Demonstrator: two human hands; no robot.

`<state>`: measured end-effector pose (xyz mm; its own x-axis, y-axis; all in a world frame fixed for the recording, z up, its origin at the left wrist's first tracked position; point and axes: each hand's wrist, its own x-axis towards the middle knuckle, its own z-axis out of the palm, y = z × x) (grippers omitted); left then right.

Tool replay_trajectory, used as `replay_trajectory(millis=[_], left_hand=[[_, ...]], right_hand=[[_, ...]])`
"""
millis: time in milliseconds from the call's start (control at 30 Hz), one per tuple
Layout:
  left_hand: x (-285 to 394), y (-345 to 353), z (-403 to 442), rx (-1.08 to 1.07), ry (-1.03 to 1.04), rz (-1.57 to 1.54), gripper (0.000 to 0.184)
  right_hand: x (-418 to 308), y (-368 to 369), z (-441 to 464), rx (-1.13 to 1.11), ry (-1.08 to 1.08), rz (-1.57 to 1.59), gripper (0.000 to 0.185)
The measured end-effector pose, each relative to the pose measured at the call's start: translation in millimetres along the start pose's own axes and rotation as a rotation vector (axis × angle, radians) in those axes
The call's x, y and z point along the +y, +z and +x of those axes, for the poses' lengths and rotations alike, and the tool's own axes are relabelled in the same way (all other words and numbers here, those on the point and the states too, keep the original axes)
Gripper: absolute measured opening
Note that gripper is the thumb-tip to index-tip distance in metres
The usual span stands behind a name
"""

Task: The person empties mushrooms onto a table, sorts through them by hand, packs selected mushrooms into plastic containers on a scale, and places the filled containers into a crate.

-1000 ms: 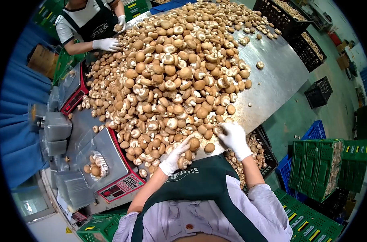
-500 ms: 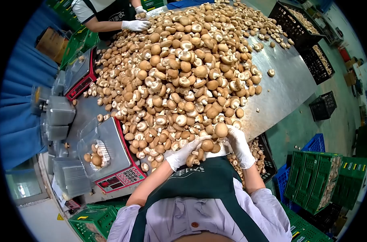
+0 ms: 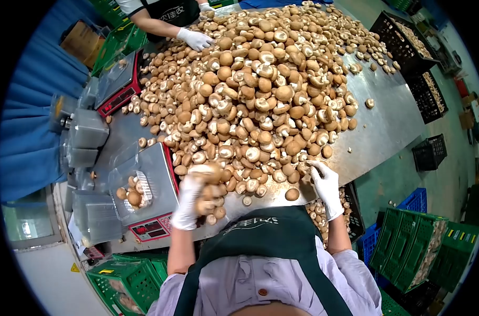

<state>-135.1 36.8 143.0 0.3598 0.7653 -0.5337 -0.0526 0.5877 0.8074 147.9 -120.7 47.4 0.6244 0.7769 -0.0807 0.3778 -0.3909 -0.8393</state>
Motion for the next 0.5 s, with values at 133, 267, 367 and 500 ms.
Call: replay_trajectory(millis=[133, 267, 367, 500], left_hand=[[56, -99, -21, 0.373, 0.532, 0.429, 0.032], [51, -201, 0, 0.725, 0.885, 1.080, 0.045], [39, -221, 5, 0.713, 0.722, 1.555, 0.054], [35, -216, 3, 0.706, 0.649, 1.598, 0.061]], right_hand=[[-8, -2, 11, 0.016, 0.060, 0.038, 0.023], [-12, 10, 30, 0.062, -0.148, -0.169, 0.034], [-4, 33, 46, 0.069, -0.422, -0.395, 0.056], [3, 49, 54, 0.120, -0.485, -0.412, 0.047]])
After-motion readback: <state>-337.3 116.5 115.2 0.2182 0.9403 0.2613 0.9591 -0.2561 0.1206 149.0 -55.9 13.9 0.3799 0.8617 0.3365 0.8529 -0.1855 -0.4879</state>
